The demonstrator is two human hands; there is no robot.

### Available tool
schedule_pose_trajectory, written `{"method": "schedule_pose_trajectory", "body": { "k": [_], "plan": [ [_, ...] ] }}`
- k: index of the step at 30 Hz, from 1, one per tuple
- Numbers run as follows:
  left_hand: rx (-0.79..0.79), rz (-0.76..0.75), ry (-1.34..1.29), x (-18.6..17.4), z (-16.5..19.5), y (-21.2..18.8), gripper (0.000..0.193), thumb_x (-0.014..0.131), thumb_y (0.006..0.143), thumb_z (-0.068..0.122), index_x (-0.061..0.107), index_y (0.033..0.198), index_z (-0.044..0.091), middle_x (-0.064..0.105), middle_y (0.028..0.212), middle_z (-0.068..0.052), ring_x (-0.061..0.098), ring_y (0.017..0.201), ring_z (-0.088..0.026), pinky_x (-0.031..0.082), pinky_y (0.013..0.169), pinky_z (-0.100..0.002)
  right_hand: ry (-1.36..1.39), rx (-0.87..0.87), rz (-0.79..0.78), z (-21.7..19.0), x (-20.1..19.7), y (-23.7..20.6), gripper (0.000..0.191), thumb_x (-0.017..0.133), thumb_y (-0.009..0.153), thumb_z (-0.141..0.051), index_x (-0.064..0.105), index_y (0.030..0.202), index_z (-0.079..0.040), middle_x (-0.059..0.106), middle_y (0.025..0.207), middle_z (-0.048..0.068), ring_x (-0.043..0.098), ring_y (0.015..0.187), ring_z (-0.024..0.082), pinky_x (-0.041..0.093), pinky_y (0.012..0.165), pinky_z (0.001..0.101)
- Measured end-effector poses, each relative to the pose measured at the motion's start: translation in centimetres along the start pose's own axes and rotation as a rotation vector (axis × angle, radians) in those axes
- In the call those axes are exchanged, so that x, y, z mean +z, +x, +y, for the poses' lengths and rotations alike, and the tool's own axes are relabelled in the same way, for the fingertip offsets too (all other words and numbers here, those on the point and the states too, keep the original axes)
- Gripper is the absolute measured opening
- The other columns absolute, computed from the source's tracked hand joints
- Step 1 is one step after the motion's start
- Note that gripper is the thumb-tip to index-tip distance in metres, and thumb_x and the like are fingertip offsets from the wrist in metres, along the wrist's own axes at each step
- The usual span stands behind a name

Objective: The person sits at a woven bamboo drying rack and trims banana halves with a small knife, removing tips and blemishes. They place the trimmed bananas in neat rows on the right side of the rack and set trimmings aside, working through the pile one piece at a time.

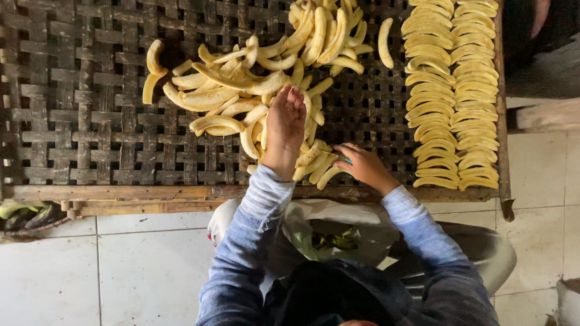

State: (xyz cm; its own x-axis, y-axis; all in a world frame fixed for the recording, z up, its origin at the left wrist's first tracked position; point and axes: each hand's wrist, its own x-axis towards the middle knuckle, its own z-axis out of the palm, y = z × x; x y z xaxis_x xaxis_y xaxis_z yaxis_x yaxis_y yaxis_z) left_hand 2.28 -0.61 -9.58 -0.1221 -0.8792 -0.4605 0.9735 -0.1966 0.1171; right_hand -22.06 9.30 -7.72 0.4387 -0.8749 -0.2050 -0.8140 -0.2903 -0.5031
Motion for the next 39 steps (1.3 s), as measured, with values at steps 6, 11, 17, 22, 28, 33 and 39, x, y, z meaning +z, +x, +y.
{"method": "schedule_pose_trajectory", "body": {
  "k": [6, 11, 17, 22, 28, 33, 39],
  "plan": [
    [-0.029, -0.019, 0.046, 1.9, -0.6, -1.9, 0.011, 0.058, 0.105, 0.015, 0.062, 0.103, 0.005, 0.066, 0.085, -0.001, 0.060, 0.077, -0.013, 0.050, 0.075, -0.025, -0.049, 0.067, -0.240, 1.3, -0.6, 0.8, 0.055, 0.078, 0.086, -0.050, 0.065, 0.115, -0.005, 0.069, 0.105, 0.012, 0.070, 0.091, 0.029, 0.055, 0.078, 0.0420],
    [-0.051, 0.032, 0.065, 2.4, -0.7, -2.7, 0.011, 0.057, 0.105, 0.017, 0.062, 0.104, 0.007, 0.067, 0.086, 0.000, 0.060, 0.075, -0.012, 0.050, 0.074, -0.025, 0.072, 0.042, -0.283, 2.2, -1.1, 0.5, 0.055, 0.084, 0.080, -0.044, 0.064, 0.110, -0.003, 0.069, 0.102, 0.013, 0.069, 0.089, 0.028, 0.052, 0.076, 0.0423],
    [-0.071, 0.041, 0.051, 1.8, -1.3, -3.0, 0.011, 0.058, 0.103, 0.018, 0.063, 0.107, 0.009, 0.069, 0.088, 0.000, 0.062, 0.076, -0.011, 0.050, 0.075, -0.024, 0.278, -0.021, -0.321, 3.5, -0.2, 0.3, 0.056, 0.086, 0.076, -0.040, 0.066, 0.114, -0.003, 0.070, 0.102, 0.013, 0.067, 0.092, 0.025, 0.053, 0.077, 0.0381],
    [-0.058, 0.016, 0.060, 0.8, -2.3, -3.6, 0.012, 0.060, 0.103, 0.019, 0.063, 0.109, 0.010, 0.069, 0.094, 0.000, 0.063, 0.081, -0.011, 0.050, 0.079, -0.026, 0.135, 0.001, -0.354, 5.1, -1.0, -0.2, 0.044, 0.088, 0.076, -0.037, 0.074, 0.100, -0.003, 0.071, 0.096, 0.011, 0.068, 0.086, 0.022, 0.054, 0.077, 0.0366],
    [0.149, 0.079, 0.399, 2.4, -3.6, -5.8, 0.019, 0.059, 0.105, 0.027, 0.061, 0.118, 0.012, 0.067, 0.107, 0.001, 0.062, 0.102, -0.013, 0.045, 0.091, -0.031, 0.262, 0.171, -0.098, 4.4, -7.8, -2.9, 0.039, 0.087, 0.078, -0.032, 0.073, 0.100, -0.003, 0.070, 0.079, 0.004, 0.064, 0.069, 0.015, 0.050, 0.061, 0.0338],
    [0.441, -0.305, 0.766, 6.1, -6.0, -8.4, 0.038, 0.045, 0.113, 0.035, 0.051, 0.139, 0.009, 0.062, 0.132, -0.010, 0.057, 0.126, -0.021, 0.043, 0.110, -0.037, 0.950, 0.318, 0.158, -0.5, -10.8, -2.7, 0.029, 0.086, 0.087, -0.020, 0.062, 0.088, -0.003, 0.055, 0.068, -0.003, 0.046, 0.050, 0.006, 0.032, 0.042, 0.0246],
    [0.575, -0.294, 0.577, 8.7, -5.9, -10.0, 0.038, 0.036, 0.111, 0.036, 0.042, 0.142, 0.014, 0.064, 0.119, -0.012, 0.069, 0.091, -0.021, 0.062, 0.072, -0.034, 1.229, 0.214, 0.138, -9.1, -8.2, -0.2, 0.023, 0.068, 0.104, -0.021, 0.063, 0.090, -0.003, 0.055, 0.063, 0.000, 0.046, 0.047, 0.007, 0.032, 0.042, 0.0239]
  ]
}}
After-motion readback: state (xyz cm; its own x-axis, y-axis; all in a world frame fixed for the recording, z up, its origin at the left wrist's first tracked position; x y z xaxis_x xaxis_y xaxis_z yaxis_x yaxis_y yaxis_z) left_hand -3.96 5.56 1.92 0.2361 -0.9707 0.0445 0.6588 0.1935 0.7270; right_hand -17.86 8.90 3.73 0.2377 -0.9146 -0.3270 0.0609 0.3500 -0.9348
